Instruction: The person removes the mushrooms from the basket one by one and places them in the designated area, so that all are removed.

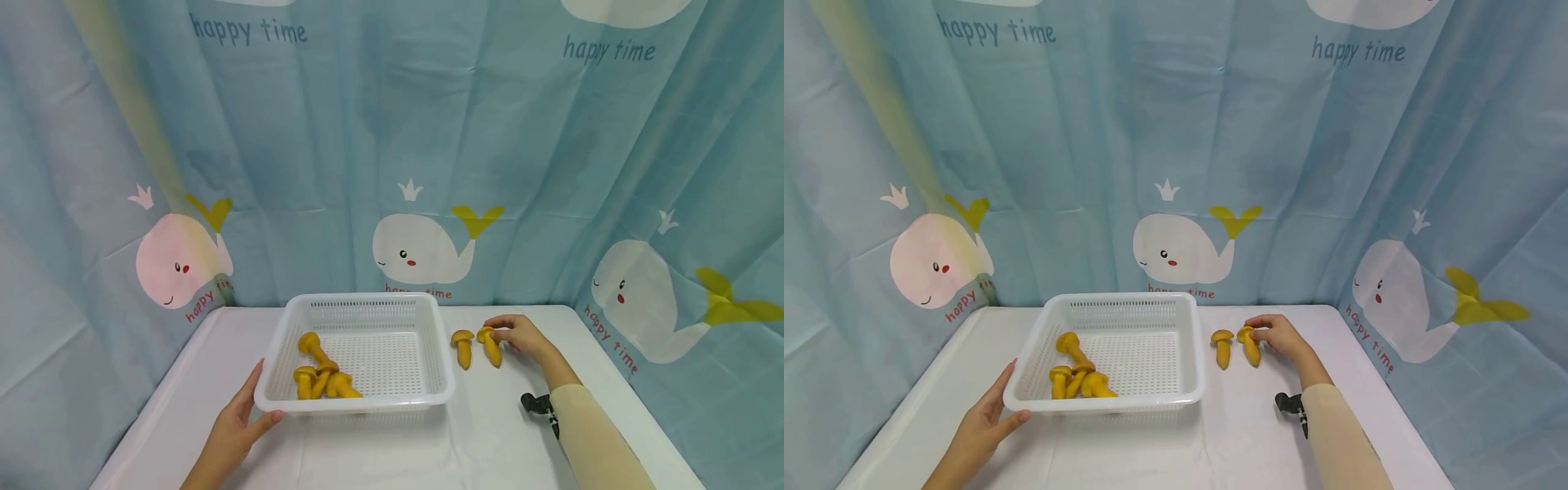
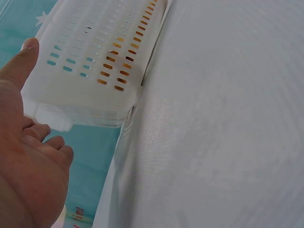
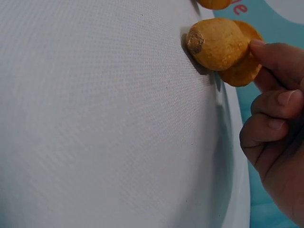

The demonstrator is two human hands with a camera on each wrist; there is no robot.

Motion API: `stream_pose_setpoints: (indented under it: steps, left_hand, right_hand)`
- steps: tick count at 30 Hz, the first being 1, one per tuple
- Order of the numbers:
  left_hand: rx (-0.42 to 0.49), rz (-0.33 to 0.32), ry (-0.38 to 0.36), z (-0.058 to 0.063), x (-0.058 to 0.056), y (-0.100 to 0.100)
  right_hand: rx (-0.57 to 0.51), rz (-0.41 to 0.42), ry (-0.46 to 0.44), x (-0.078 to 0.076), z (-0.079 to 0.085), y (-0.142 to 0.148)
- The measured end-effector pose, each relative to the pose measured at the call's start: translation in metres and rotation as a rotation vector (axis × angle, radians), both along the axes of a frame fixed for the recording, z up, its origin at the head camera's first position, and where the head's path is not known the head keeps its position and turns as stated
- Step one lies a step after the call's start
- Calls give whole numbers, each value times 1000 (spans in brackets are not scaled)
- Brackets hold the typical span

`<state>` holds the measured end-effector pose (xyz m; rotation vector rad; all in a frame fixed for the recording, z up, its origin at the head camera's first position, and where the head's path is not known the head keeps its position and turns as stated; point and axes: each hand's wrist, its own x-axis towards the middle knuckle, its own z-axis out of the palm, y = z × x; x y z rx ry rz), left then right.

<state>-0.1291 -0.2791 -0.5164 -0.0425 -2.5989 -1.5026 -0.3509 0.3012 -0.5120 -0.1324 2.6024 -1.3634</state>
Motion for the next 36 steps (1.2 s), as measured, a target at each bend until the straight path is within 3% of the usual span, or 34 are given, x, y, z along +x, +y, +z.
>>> stream_pose_setpoints:
  steps: [9,16,24,36]
  left_hand:
    - [-7,-4,21,1,-2,-2]
    - [9,-30,58,-1,0,-4]
    - [3,-26,56,-4,-1,-4]
    - [6,-22,65,-1,-1,-2]
  right_hand:
    - [-6,-13,28,-1,7,-1]
    - [-14,27,56,1,16,-3]
    - [52,56,100,4,45,-13]
    - [-1,166,200,8,89,-38]
